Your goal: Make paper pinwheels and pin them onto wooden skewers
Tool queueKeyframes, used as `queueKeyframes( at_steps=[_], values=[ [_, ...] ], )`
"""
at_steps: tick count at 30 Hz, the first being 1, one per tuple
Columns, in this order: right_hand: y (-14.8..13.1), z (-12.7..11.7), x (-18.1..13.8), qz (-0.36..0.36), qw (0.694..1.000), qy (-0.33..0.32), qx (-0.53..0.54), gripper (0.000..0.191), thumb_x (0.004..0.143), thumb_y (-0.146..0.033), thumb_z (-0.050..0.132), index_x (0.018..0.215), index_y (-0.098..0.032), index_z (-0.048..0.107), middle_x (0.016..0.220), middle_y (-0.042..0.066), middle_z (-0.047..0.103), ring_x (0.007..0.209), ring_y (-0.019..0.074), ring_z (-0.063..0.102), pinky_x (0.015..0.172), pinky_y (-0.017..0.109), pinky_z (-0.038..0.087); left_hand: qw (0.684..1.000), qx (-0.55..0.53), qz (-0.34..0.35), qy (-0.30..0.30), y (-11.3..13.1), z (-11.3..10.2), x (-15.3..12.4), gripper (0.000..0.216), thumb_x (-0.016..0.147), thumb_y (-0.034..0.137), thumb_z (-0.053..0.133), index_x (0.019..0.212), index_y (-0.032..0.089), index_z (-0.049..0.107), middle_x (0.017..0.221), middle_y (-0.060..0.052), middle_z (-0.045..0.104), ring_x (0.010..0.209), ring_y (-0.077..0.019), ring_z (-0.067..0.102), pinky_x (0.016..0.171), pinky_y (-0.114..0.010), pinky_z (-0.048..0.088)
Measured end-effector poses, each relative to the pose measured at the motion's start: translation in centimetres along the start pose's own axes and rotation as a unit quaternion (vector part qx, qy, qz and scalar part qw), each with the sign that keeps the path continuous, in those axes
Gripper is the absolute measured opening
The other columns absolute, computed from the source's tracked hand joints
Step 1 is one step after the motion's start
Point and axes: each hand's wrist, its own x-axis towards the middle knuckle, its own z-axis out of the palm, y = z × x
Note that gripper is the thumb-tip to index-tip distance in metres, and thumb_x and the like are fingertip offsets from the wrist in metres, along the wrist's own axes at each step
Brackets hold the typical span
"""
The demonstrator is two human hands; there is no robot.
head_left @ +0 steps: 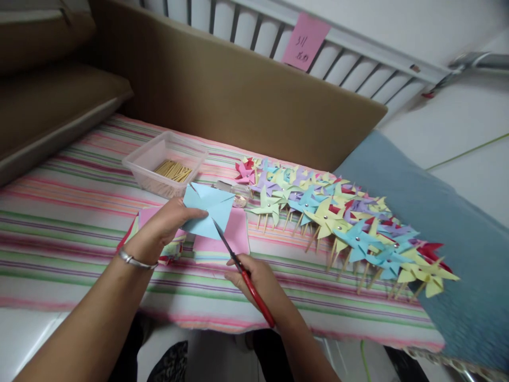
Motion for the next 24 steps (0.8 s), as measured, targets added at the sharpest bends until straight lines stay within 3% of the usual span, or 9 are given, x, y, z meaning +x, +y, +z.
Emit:
queueKeyframes(
  at_steps=[5,8,11,13,15,20,24],
  values=[
    [1.0,-2.4,-1.3,-0.057,0.994,-0.052,-0.073,0.015,0.082,-0.018,0.049,0.090,-0.020,0.061,0.066,-0.002,0.055,0.058,0.0121,0.045,0.054,0.022,0.033,1.000,-0.015,-0.004,0.024,-0.3,-1.8,0.7,0.038,0.049,0.021,0.077,0.086,0.017,0.071,0.085,-0.006,0.072,0.069,-0.0212,0.063,0.064,-0.030,0.048],
    [1.2,-3.9,-1.7,-0.057,0.994,-0.050,-0.077,0.014,0.081,-0.019,0.050,0.091,-0.020,0.060,0.072,0.000,0.059,0.062,0.0136,0.049,0.058,0.024,0.037,1.000,-0.011,-0.016,0.020,-0.3,-2.3,0.7,0.035,0.050,0.020,0.077,0.084,0.017,0.071,0.084,-0.007,0.073,0.069,-0.0220,0.064,0.065,-0.032,0.049],
    [0.8,-4.4,-1.4,-0.027,0.998,0.054,-0.008,0.025,0.081,-0.025,0.054,0.105,-0.019,0.058,0.074,0.001,0.061,0.065,0.0151,0.054,0.061,0.026,0.042,0.998,0.023,-0.047,-0.038,-0.4,-1.6,0.2,0.029,0.052,0.019,0.075,0.081,0.017,0.072,0.076,-0.007,0.071,0.061,-0.0207,0.062,0.058,-0.031,0.048],
    [0.4,-4.2,-0.9,-0.018,0.988,0.146,0.057,0.033,0.082,-0.029,0.055,0.113,-0.019,0.055,0.077,0.002,0.061,0.067,0.0153,0.056,0.063,0.027,0.044,0.990,0.057,-0.085,-0.094,-0.7,-0.5,-0.2,0.020,0.054,0.019,0.073,0.074,0.017,0.071,0.066,-0.005,0.068,0.053,-0.0188,0.058,0.052,-0.029,0.045],
    [0.3,-3.8,-0.3,-0.023,0.976,0.191,0.106,0.036,0.081,-0.032,0.057,0.115,-0.020,0.054,0.083,0.003,0.063,0.070,0.0152,0.058,0.065,0.028,0.045,0.978,0.092,-0.116,-0.149,-1.5,0.8,-0.4,0.013,0.056,0.020,0.071,0.068,0.017,0.071,0.059,-0.004,0.066,0.049,-0.0177,0.056,0.050,-0.028,0.043],
    [0.6,-3.3,0.7,-0.042,0.982,0.142,0.116,0.043,0.071,-0.027,0.066,0.112,-0.019,0.056,0.084,0.001,0.061,0.071,0.0137,0.057,0.068,0.027,0.045,0.941,0.188,-0.127,-0.252,-3.5,3.5,-0.6,0.005,0.057,0.020,0.069,0.061,0.017,0.072,0.058,-0.004,0.066,0.050,-0.0185,0.056,0.050,-0.028,0.042],
    [0.2,-2.9,0.9,-0.035,0.984,0.117,0.130,0.038,0.068,-0.015,0.058,0.106,-0.019,0.057,0.082,-0.002,0.059,0.065,0.0111,0.052,0.060,0.023,0.042,0.940,0.157,-0.144,-0.267,-3.7,4.0,-0.6,0.006,0.058,0.020,0.072,0.063,0.016,0.073,0.059,-0.005,0.068,0.049,-0.0186,0.058,0.047,-0.027,0.043]
  ],
)
